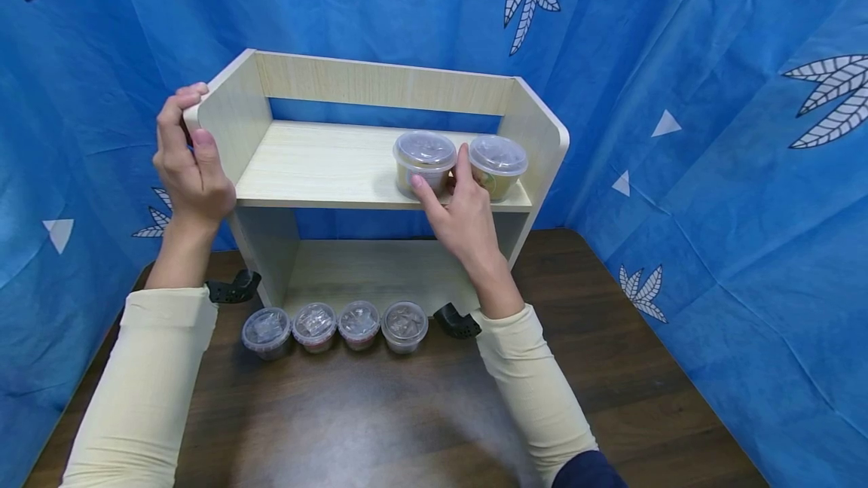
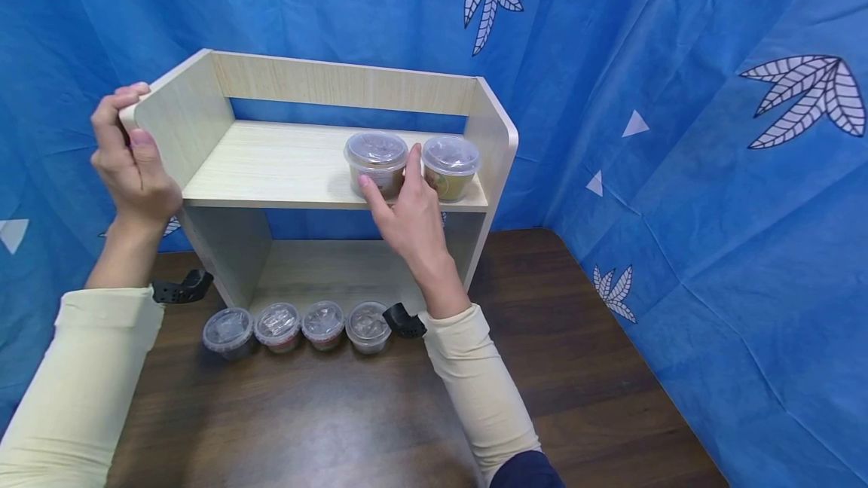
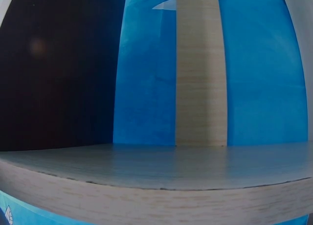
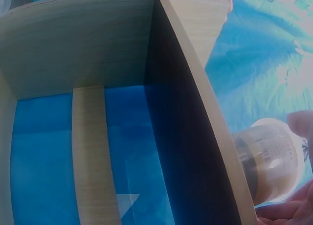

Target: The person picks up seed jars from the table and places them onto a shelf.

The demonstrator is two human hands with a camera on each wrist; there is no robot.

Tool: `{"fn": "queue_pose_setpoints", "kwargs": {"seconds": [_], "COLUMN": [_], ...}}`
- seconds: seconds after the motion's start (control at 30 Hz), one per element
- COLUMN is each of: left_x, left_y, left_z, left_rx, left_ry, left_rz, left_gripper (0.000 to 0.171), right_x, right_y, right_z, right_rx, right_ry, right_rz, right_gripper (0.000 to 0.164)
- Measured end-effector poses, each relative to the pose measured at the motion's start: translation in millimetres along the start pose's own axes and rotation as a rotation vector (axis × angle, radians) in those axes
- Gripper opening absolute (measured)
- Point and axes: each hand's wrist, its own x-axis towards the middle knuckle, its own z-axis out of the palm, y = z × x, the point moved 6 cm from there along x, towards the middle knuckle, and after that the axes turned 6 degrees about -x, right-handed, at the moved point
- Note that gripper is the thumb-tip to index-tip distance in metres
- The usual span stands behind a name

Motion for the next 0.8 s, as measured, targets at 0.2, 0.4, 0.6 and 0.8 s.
{"fn": "queue_pose_setpoints", "kwargs": {"seconds": [0.2,0.4,0.6,0.8], "left_x": [0.0,-0.5,-0.7,-0.1], "left_y": [1.7,1.6,1.6,2.7], "left_z": [0.6,-0.2,-0.3,0.0], "left_rx": [-0.008,0.002,0.005,0.006], "left_ry": [0.005,0.006,0.006,0.007], "left_rz": [0.001,-0.004,-0.005,-0.006], "left_gripper": [0.041,0.041,0.042,0.041], "right_x": [-9,-18,-26,-34], "right_y": [-1,-1,2,3], "right_z": [-4,-7,-10,-13], "right_rx": [0.021,0.025,0.016,0.022], "right_ry": [0.006,0.005,0.029,0.042], "right_rz": [-0.008,-0.004,0.008,0.005], "right_gripper": [0.085,0.080,0.075,0.072]}}
